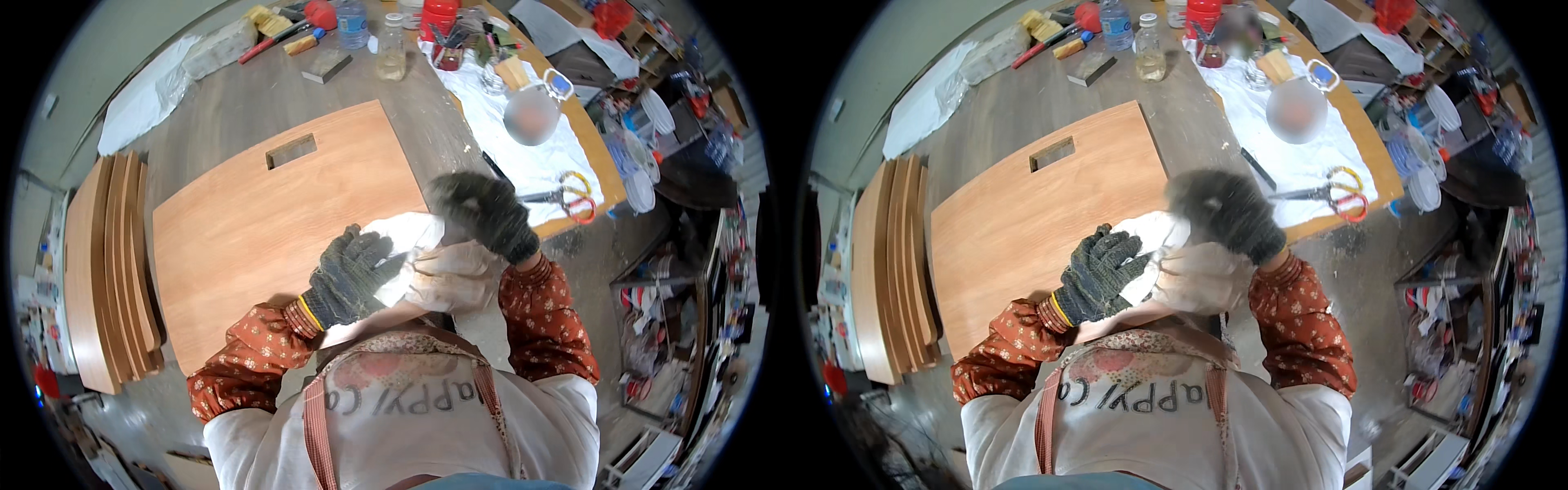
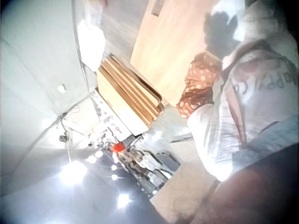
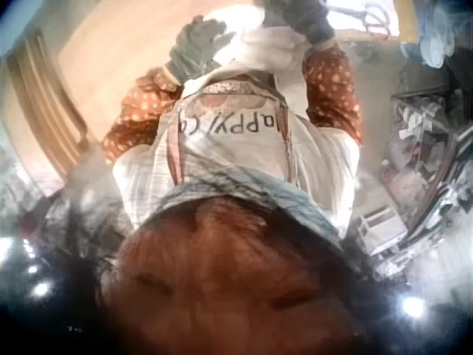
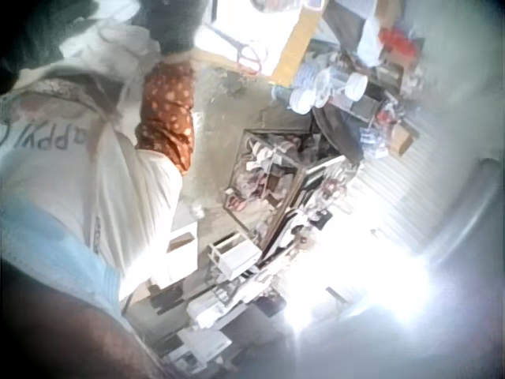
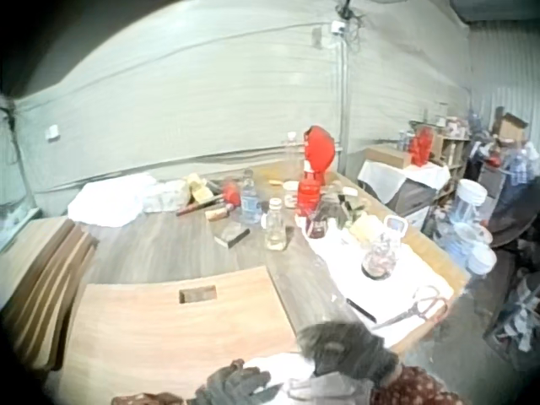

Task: The person wipes a wooden board with a cloth and a liquid from a bottle, then uses a sanding block to rub the surface of the board.

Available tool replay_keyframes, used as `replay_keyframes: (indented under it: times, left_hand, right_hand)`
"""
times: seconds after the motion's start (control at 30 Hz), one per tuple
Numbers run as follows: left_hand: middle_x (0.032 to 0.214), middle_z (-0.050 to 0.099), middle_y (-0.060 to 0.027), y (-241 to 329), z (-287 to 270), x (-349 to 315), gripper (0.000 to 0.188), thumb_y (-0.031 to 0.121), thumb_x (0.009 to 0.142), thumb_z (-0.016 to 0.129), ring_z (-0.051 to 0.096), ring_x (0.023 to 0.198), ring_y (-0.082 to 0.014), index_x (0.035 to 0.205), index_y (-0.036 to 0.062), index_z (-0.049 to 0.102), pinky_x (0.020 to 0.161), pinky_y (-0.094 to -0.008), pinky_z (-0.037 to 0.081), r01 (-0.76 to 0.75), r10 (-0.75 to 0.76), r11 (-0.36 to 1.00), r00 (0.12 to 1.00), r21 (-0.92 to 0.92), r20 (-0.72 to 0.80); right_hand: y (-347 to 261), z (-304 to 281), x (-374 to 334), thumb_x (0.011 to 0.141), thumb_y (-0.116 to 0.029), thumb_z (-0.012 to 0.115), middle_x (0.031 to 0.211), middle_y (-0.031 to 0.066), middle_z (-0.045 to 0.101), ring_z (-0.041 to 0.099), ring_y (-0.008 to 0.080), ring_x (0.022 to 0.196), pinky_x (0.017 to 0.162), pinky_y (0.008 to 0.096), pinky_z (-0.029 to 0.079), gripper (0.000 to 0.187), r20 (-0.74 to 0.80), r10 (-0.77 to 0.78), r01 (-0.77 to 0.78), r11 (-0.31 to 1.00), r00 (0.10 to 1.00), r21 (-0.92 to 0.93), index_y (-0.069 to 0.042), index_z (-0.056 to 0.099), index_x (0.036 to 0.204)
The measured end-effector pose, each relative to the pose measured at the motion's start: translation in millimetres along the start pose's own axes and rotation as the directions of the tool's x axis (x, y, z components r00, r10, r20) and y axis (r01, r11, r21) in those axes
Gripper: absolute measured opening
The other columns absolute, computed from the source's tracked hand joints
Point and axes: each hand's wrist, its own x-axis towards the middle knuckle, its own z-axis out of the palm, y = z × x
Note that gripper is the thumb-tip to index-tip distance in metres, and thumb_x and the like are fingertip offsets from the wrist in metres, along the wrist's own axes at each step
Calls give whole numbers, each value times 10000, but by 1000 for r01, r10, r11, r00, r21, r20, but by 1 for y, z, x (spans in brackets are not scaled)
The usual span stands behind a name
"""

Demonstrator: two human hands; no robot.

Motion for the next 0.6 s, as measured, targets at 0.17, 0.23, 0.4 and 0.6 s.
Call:
replay_keyframes:
  times: [0.17,0.23,0.4,0.6]
  left_hand:
    - [1272,572,-146,16,27,35,480,367,752,697,536,1159,-336,1117,65,619,983,-506,404,244,-242,969,968,30,-57]
    - [1305,553,-160,19,30,48,484,326,764,687,531,1167,-345,1155,57,593,967,-494,415,385,-370,917,919,102,-138]
    - [1339,538,-187,23,9,39,603,141,711,660,573,1139,-365,1307,116,565,959,-459,461,776,-767,630,616,-25,-181]
    - [1256,602,-201,54,-1,20,417,397,878,534,539,1212,-358,1106,91,704,1083,-484,338,782,-802,593,553,-193,-226]
  right_hand:
    - [92,-34,34,862,-29,611,1180,108,646,618,248,1059,871,371,530,299,-57,73,-86,957,996,-278,-92,646,1153]
    - [126,-42,42,889,-27,604,1244,126,606,594,202,1094,905,340,524,334,16,75,-64,927,997,-369,-12,579,1222]
    - [173,-53,95,847,-119,695,1365,134,514,504,218,1232,986,324,441,557,-78,186,-188,982,979,-20,-2,461,1339]
    - [232,-26,191,684,-225,860,1276,196,496,614,252,965,796,325,526,1060,-91,209,-179,949,974,261,-11,188,1475]
